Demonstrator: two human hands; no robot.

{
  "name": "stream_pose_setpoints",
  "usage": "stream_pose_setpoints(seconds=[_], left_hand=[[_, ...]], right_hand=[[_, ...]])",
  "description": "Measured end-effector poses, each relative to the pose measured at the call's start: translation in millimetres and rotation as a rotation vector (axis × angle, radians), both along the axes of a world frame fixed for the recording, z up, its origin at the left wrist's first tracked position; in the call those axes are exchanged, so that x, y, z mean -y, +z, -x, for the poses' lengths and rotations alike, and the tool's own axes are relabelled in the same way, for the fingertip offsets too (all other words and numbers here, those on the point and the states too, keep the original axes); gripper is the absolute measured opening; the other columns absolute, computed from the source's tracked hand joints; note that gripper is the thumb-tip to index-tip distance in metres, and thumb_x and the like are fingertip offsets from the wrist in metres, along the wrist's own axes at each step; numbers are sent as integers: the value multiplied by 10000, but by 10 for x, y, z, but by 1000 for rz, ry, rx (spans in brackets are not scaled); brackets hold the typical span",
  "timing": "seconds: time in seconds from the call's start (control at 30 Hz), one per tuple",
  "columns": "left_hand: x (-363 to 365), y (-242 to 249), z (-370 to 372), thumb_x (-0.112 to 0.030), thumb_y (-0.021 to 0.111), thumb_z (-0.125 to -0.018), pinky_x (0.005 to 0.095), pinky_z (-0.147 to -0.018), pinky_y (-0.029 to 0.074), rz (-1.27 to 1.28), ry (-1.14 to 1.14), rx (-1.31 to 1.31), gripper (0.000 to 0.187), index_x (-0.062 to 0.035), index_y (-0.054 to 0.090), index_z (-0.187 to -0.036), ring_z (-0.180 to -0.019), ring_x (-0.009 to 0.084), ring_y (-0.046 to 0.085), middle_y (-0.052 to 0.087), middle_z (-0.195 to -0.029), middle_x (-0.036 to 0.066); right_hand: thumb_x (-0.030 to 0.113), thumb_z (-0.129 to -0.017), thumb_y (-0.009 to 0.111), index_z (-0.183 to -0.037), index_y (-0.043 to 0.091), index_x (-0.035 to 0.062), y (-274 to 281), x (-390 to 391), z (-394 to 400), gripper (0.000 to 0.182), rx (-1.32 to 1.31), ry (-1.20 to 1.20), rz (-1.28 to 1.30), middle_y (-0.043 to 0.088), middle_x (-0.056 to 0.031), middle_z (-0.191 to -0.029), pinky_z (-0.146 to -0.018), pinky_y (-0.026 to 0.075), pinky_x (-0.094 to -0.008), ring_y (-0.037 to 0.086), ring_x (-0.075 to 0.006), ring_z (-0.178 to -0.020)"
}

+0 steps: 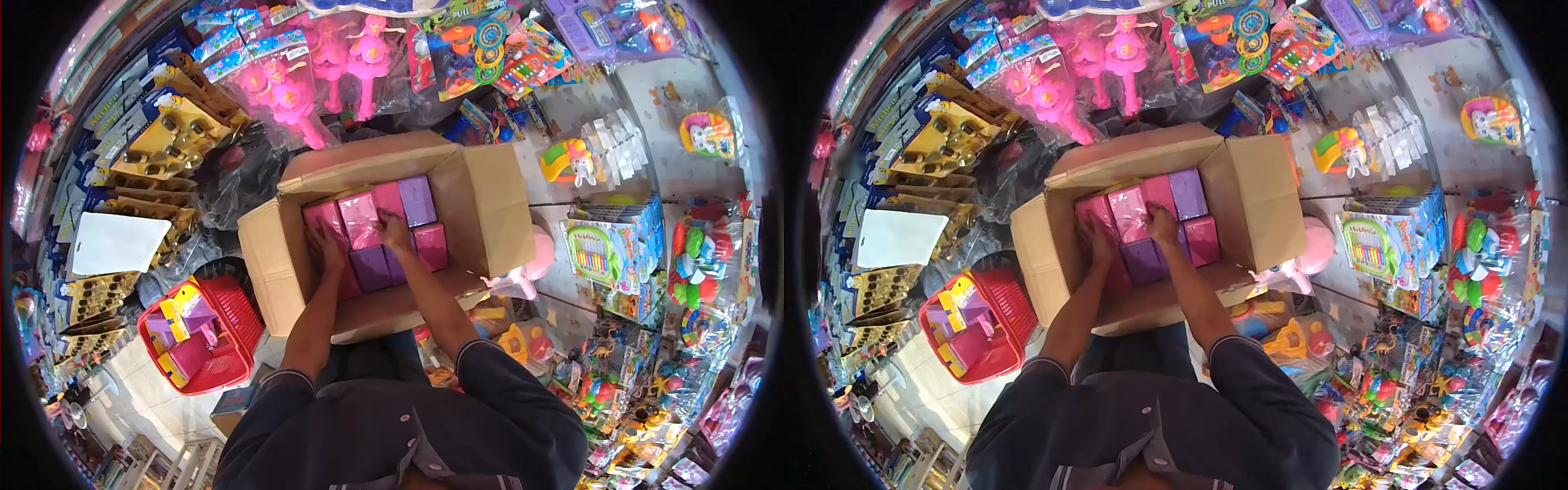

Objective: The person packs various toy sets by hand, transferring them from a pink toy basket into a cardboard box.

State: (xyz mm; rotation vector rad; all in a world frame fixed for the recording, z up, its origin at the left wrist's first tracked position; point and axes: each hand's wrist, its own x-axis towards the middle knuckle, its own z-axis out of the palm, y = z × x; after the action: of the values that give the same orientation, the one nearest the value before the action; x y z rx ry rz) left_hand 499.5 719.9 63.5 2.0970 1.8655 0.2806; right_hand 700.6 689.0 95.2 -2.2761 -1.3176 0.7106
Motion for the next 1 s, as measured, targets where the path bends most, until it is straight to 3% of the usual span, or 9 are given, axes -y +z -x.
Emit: stream_pose_setpoints(seconds=[0.13, 0.2, 0.3, 0.43, 0.53, 0.63, 0.73, 0.8, 1.0], left_hand=[[-196, 172, -36, -26, 699, -798, 541, -1221, 211, 167, 76, 78, 1050, -139, 73, -1634, -1501, 471, 164, -9, -1649, 273], [-243, 345, -66, -54, 749, -753, 530, -1223, 213, 242, 99, 12, 1114, -142, 74, -1635, -1480, 488, 197, -5, -1633, 302], [-220, -96, 25, -140, 784, -757, 523, -1207, 260, 336, 172, 361, 1121, -118, 81, -1629, -1456, 518, 218, 39, -1613, 338], [8, -171, -6, -203, 749, -819, 501, -1166, 340, 314, 173, 317, 897, -40, 272, -1561, -1428, 523, 277, 198, -1554, 381], [236, 222, 19, -224, 692, -886, 483, -1128, 381, 510, -29, 444, 649, 16, 448, -1436, -1385, 489, 378, 377, -1469, 369], [523, 699, 78, -221, 639, -947, 469, -1075, 419, 620, -200, 658, 448, 40, 557, -1301, -1266, 433, 527, 548, -1324, 311], [816, 1450, 163, -216, 624, -975, 440, -1029, 451, 609, -373, 697, 381, 37, 589, -1258, -1176, 387, 597, 619, -1224, 264], [986, 1598, 286, -216, 621, -982, 421, -1005, 469, 648, -465, 713, 366, 32, 602, -1251, -1147, 370, 617, 636, -1196, 246], [1073, 1978, 419, -219, 615, -995, 390, -924, 523, 708, -647, 709, 339, 23, 627, -1232, -1069, 323, 676, 678, -1143, 214]], right_hand=[[437, -872, 735, -1154, 728, 147, 502, -151, 124, 405, 51, -29, 347, 671, -154, -1267, -860, 572, -472, 701, -332, -1050], [447, -851, 758, -1109, 734, 113, 544, -226, 103, 423, 120, 25, 360, 683, -162, -1236, -845, 579, -467, 717, -325, -1003], [434, -827, 791, -1125, 702, 57, 683, -227, 125, 489, 165, 4, 375, 682, -194, -1217, -850, 580, -462, 717, -317, -1004], [385, -813, 813, -1251, 591, -6, 577, -110, 117, 628, 125, 2, 340, 655, -239, -1244, -905, 562, -467, 676, -355, -1100], [442, -888, 718, -1424, 469, 1, 578, 156, 86, 737, -87, 319, 526, 582, -287, -1340, -1016, 499, -501, 606, -442, -1185], [493, -892, 700, -1425, 471, -14, 305, 519, 37, 771, -88, 612, 327, 557, -304, -1368, -1043, 474, -489, 574, -456, -1220], [517, -924, 650, -1412, 489, -1, 1359, 827, 86, 729, -177, 411, 298, 583, -275, -1341, -1031, 472, -489, 572, -419, -1240], [467, -951, 638, -1376, 533, 16, 1935, 1104, 180, 627, -142, 296, 164, 624, -245, -1277, -990, 492, -475, 605, -403, -1185], [212, -996, 623, -1195, 659, 4, 2407, 1760, 590, 290, -317, 61, -272, 692, -180, -1107, -840, 534, -391, 682, -350, -958]])
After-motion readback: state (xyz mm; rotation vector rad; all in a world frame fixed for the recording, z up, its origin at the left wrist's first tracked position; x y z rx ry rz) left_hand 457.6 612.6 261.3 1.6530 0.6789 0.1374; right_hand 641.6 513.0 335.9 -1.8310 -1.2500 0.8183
